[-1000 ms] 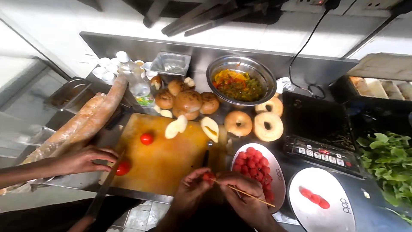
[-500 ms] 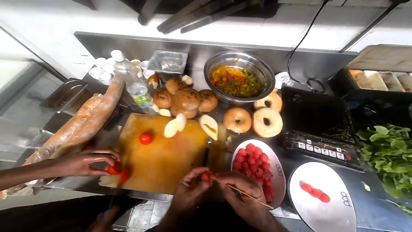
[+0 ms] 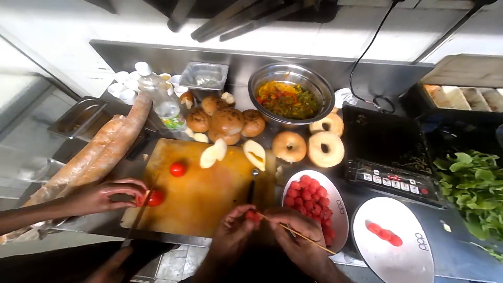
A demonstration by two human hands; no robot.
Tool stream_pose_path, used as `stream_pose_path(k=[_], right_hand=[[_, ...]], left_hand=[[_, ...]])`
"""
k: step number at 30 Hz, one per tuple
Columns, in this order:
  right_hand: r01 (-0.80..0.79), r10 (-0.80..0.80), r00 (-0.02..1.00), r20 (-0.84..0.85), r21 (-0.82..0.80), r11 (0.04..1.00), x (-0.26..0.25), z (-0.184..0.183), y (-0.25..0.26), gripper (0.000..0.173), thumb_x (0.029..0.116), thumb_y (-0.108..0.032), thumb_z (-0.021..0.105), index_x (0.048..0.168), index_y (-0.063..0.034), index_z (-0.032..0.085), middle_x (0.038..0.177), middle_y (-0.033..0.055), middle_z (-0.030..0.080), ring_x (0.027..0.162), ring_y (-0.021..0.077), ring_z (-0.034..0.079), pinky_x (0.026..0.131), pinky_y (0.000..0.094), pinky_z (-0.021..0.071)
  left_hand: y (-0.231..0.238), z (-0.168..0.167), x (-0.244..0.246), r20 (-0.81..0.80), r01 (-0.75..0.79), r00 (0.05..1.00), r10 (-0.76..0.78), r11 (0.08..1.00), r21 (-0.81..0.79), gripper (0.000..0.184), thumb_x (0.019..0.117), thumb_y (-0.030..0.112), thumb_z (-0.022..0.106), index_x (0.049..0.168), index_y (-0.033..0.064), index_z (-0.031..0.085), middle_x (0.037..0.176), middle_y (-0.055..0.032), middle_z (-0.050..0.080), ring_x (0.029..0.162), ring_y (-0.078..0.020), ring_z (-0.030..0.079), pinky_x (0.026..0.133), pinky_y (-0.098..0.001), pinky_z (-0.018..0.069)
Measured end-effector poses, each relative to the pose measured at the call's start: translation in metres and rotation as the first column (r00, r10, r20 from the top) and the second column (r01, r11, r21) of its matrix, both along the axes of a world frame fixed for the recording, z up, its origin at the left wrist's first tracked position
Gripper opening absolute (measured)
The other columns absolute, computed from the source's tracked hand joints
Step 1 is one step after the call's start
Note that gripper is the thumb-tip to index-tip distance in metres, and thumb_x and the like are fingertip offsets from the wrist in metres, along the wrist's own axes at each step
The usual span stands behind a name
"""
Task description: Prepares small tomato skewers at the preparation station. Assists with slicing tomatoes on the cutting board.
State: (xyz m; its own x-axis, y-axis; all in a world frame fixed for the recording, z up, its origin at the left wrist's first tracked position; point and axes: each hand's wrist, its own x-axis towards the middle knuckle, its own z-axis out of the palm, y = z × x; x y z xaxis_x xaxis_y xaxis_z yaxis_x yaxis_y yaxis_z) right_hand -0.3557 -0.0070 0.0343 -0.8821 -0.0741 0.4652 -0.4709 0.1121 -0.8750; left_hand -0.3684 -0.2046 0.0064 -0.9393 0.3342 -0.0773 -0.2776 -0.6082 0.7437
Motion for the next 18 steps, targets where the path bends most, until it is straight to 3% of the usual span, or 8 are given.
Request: stream_pose_path(k=[10, 18], right_hand=[[-0.038, 0.038, 0.999, 0.010, -0.001, 0.999, 0.0003, -0.0032, 0.0027, 0.009, 0.0944, -0.004, 0.066, 0.099, -0.0029, 0.074, 0.103, 0.0092, 0.076, 0.106, 0.0201, 0.072, 0.094, 0.0365, 0.0615], [0.013, -0.014, 1.000, 0.012, 0.038, 0.999, 0.0006, -0.0016, 0.0055, 0.010, 0.0947, -0.006, 0.066, 0.099, -0.0040, 0.075, 0.103, 0.0081, 0.076, 0.104, 0.0184, 0.073, 0.092, 0.0342, 0.0621]], left_hand=[[-0.0011, 0.0000, 0.0005, -0.060, 0.023, 0.998, -0.022, 1.000, 0.012, 0.035, 0.0985, 0.015, 0.067, 0.131, 0.0039, 0.067, 0.121, -0.0120, 0.069, 0.103, -0.0177, 0.069, 0.093, -0.0349, 0.0580], [-0.0008, -0.0016, 0.0012, -0.086, 0.044, 0.995, -0.043, 0.999, 0.011, 0.035, 0.1002, 0.016, 0.065, 0.132, 0.0039, 0.066, 0.122, -0.0109, 0.069, 0.103, -0.0160, 0.069, 0.093, -0.0337, 0.0573]])
